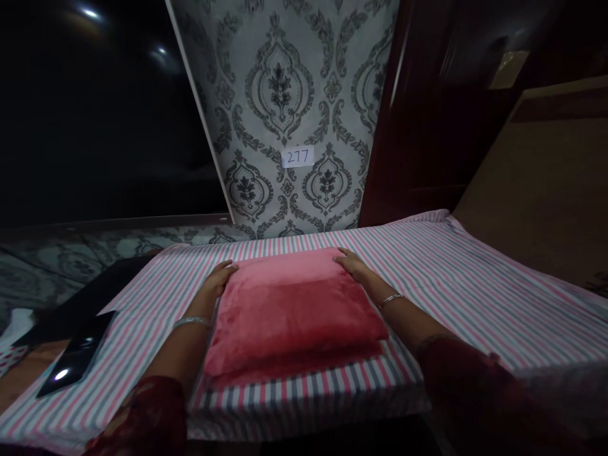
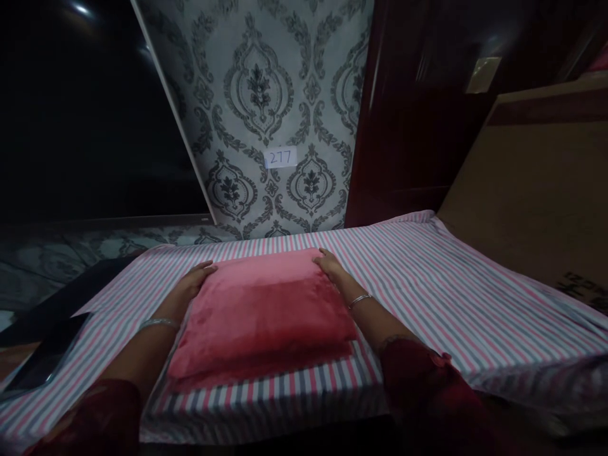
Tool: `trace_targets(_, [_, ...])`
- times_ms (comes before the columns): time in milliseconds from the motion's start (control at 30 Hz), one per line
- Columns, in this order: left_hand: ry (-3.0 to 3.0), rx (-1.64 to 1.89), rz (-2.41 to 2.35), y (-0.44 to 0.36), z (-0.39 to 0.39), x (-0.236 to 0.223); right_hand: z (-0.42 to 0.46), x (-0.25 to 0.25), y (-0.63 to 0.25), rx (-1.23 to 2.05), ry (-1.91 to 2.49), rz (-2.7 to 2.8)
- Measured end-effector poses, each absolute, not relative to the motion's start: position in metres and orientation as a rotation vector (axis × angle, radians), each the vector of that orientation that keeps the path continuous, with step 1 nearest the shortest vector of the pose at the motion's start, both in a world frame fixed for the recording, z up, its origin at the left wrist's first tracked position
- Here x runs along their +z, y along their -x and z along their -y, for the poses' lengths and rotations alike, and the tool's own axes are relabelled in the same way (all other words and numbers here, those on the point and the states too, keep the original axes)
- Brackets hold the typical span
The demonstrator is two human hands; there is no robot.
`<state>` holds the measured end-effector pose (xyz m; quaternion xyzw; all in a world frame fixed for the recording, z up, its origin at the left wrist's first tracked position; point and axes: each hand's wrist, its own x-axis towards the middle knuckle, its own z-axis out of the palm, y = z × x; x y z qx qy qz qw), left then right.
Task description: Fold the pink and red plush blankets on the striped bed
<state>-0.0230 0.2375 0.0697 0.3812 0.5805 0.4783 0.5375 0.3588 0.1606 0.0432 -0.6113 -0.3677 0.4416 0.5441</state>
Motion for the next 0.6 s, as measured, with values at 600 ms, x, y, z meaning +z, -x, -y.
trace_targets(600, [-1.131,1.043,-1.392,0.047,-0.057,0.049,0.01,0.018,-0.363,1.157,1.368,1.041])
